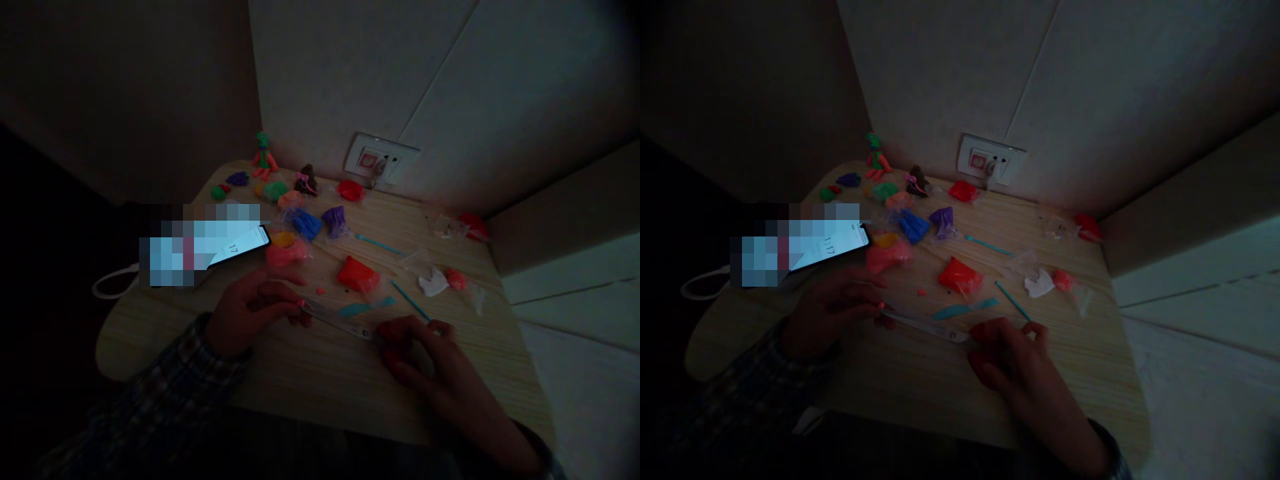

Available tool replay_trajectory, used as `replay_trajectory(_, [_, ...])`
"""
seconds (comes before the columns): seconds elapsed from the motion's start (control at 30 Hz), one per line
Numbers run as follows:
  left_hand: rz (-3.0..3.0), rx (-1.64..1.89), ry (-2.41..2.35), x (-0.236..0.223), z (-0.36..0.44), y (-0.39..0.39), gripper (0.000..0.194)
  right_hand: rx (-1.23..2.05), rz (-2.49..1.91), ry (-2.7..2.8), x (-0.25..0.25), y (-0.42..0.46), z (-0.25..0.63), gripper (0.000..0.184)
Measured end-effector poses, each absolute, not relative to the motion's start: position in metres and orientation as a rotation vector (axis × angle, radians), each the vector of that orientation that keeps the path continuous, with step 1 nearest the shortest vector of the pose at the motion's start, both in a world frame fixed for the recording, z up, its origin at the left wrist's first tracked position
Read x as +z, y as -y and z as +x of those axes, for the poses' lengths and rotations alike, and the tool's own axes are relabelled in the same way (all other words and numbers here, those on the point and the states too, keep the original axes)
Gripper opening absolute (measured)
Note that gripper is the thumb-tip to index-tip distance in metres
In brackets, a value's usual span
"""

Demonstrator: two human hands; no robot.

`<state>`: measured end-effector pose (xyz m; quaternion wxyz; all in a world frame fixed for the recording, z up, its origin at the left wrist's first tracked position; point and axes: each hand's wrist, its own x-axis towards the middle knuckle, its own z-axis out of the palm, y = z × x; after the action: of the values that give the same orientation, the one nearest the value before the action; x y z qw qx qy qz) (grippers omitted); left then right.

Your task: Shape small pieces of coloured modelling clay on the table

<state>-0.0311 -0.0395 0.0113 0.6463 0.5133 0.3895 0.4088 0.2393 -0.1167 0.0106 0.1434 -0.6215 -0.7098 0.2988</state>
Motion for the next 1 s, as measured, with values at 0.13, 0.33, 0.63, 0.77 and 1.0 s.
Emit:
replay_trajectory(0.13, [1.110, 0.928, -0.825, 0.011, -0.031, 0.039, 0.016, 0.880, -1.792, 2.057, 0.010, 0.117, 0.241, 0.019])
replay_trajectory(0.33, [1.098, 0.936, -0.822, 0.011, -0.031, 0.040, 0.011, 0.875, -1.777, 2.079, 0.010, 0.116, 0.241, 0.017])
replay_trajectory(0.63, [1.117, 0.928, -0.780, 0.014, -0.031, 0.042, 0.009, 0.931, -1.808, 2.048, 0.015, 0.116, 0.242, 0.023])
replay_trajectory(0.77, [1.115, 0.920, -0.773, 0.011, -0.032, 0.043, 0.012, 1.005, -1.844, 2.039, 0.020, 0.115, 0.244, 0.025])
replay_trajectory(1.0, [1.116, 0.907, -0.793, 0.010, -0.031, 0.043, 0.012, 1.045, -1.891, 1.992, 0.019, 0.116, 0.246, 0.030])
